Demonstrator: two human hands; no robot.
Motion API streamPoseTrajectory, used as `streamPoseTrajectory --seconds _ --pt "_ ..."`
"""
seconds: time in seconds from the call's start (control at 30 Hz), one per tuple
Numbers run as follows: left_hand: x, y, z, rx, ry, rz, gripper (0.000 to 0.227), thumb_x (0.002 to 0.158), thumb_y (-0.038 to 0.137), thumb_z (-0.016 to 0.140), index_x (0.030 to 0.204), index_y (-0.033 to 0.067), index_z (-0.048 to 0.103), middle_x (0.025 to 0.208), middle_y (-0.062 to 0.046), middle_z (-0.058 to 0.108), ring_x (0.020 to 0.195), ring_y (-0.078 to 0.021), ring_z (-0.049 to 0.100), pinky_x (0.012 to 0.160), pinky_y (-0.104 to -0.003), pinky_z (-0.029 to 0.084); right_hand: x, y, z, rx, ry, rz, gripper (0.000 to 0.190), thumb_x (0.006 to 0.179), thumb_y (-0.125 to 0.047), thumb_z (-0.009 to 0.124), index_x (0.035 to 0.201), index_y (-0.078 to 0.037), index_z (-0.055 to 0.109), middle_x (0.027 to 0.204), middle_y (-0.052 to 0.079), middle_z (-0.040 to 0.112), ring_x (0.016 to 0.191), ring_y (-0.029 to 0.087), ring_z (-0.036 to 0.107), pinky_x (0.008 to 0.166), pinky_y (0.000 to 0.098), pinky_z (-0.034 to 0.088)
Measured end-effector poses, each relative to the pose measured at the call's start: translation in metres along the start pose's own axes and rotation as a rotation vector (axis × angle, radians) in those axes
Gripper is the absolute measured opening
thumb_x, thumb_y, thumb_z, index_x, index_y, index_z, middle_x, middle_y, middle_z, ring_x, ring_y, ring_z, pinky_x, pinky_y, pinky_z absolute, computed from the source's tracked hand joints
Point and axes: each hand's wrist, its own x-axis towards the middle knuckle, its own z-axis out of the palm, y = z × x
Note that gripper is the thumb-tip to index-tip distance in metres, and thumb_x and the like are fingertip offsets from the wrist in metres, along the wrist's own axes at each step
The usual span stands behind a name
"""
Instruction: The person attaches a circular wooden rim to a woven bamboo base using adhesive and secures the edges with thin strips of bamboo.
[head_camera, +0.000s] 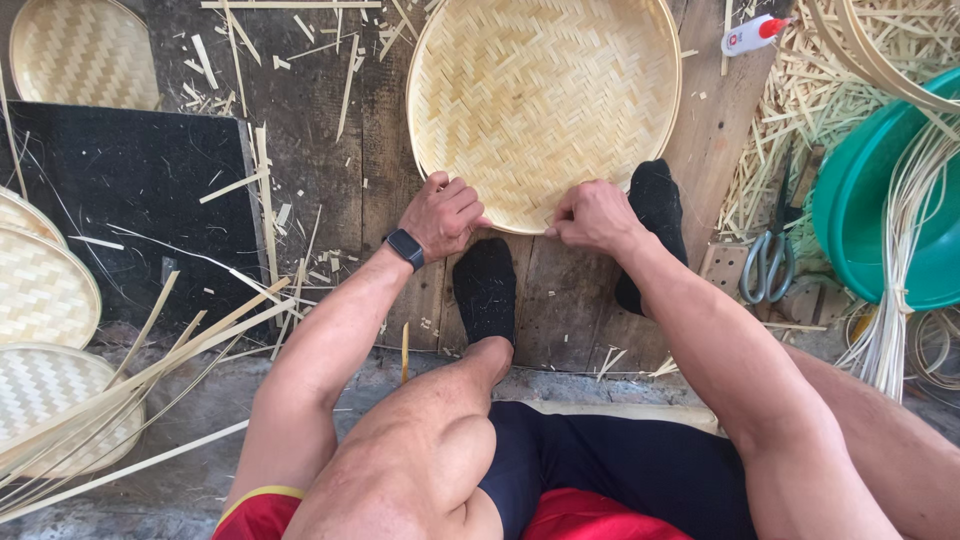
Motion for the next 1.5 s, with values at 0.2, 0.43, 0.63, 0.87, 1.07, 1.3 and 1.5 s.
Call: streamPoseTrajectory --seconds 0.2,0.43,0.63,0.87,1.07,1.3,1.5 --pt "0.009 -0.004 -0.012 -0.095 0.012 -0.003 0.03 0.097 0.038 0.069 0.081 0.012 0.067 0.084 -0.003 0.062 0.091 -0.0225 0.059 0.092 -0.038 0.043 -0.002 0.002 -0.003 0.221 0.053 0.091 0.032 0.065 -0.023 0.092 0.092 -0.01 0.081 0.086 0.008 0.079 0.082 0.022 0.076 0.081 0.0363 0.061" --pt "0.004 -0.017 -0.012 -0.05 0.04 0.116 0.048 0.098 0.056 0.058 0.086 0.0114 0.069 0.086 -0.003 0.061 0.089 -0.0217 0.058 0.092 -0.038 0.045 -0.025 -0.007 0.03 -0.277 0.298 -0.505 0.01 0.071 -0.002 0.07 0.077 -0.009 0.065 0.088 0.005 0.065 0.095 0.024 0.063 0.086 0.0388 0.05" --pt "-0.001 -0.031 -0.023 0.028 -0.116 0.188 0.057 0.099 0.061 0.052 0.077 0.0105 0.063 0.077 -0.006 0.056 0.079 -0.0238 0.056 0.092 -0.041 0.043 -0.023 0.016 0.001 -0.23 0.092 -0.542 0.008 0.072 -0.009 0.071 0.075 -0.009 0.064 0.085 0.007 0.064 0.094 0.026 0.063 0.086 0.0405 0.048" --pt "0.01 -0.021 -0.02 -0.05 0.065 0.265 0.048 0.097 0.053 0.062 0.074 0.0115 0.057 0.08 -0.005 0.056 0.083 -0.0235 0.057 0.091 -0.04 0.041 0.065 0.032 -0.09 -0.22 0.608 -0.259 0.065 0.085 -0.038 0.079 0.133 -0.002 0.053 0.132 0.021 0.054 0.126 0.041 0.048 0.107 0.0548 0.036" --pt "0.017 -0.031 -0.024 -0.098 0.008 0.251 0.049 0.099 0.053 0.065 0.073 0.012 0.058 0.077 -0.004 0.055 0.076 -0.0221 0.056 0.083 -0.037 0.04 0.173 0.02 -0.111 -0.368 0.572 -0.04 0.092 0.105 -0.058 0.044 0.164 0.003 0.007 0.171 0.025 0.006 0.158 0.04 0.0 0.127 0.0549 0.001" --pt "0.029 -0.029 -0.04 -0.139 0.037 0.245 0.048 0.1 0.052 0.063 0.074 0.0121 0.056 0.079 -0.003 0.055 0.078 -0.0205 0.056 0.084 -0.036 0.042 0.182 0.01 -0.119 -0.413 0.728 -0.21 0.086 0.099 -0.05 0.064 0.159 0.004 0.033 0.16 0.031 0.03 0.15 0.044 0.023 0.12 0.0571 0.016" --pt "0.029 -0.035 -0.034 -0.115 0.007 0.299 0.048 0.098 0.051 0.064 0.073 0.0109 0.056 0.079 -0.005 0.055 0.078 -0.0227 0.056 0.08 -0.037 0.045 0.224 -0.018 -0.11 -0.11 0.918 -0.488 0.031 0.07 -0.026 0.097 0.082 -0.011 0.072 0.092 0.005 0.059 0.097 0.029 0.053 0.086 0.0454 0.044"
